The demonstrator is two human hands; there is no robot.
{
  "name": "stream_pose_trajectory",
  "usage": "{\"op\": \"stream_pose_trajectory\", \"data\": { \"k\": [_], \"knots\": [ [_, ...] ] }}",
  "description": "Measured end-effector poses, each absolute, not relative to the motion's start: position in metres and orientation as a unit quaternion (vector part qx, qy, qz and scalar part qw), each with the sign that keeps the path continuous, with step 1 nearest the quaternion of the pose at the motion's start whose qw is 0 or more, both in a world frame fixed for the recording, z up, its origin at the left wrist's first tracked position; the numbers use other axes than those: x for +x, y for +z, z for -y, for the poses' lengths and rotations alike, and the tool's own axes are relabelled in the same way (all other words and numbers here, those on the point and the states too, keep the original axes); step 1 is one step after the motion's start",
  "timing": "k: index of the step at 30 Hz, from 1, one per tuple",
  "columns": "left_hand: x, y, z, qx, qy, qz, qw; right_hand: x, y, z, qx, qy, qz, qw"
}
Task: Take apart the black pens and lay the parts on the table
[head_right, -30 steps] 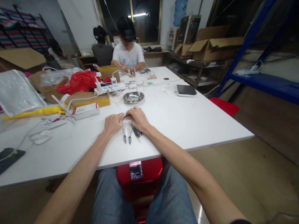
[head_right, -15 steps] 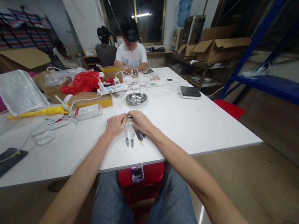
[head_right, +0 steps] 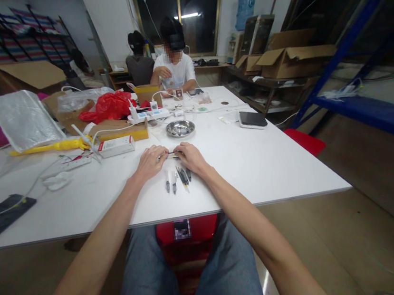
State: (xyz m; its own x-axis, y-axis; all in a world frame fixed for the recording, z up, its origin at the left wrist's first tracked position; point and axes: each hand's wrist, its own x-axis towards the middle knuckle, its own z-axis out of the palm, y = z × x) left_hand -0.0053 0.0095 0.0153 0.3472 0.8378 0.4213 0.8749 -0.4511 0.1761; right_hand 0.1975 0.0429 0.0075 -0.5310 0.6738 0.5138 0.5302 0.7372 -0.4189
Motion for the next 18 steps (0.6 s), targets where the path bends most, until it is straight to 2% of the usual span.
{"op": "stream_pose_trajectory", "data": {
  "k": [11,18],
  "knots": [
    [-0.009,0.015,-0.009,-0.823,-0.216,0.523,0.054,0.199,0.008,-0.042,-0.347,0.159,0.848,0.368],
    [-0.024,0.014,-0.012,-0.783,-0.275,0.556,0.059,0.219,0.008,-0.056,-0.388,0.179,0.777,0.461]
  ]
}}
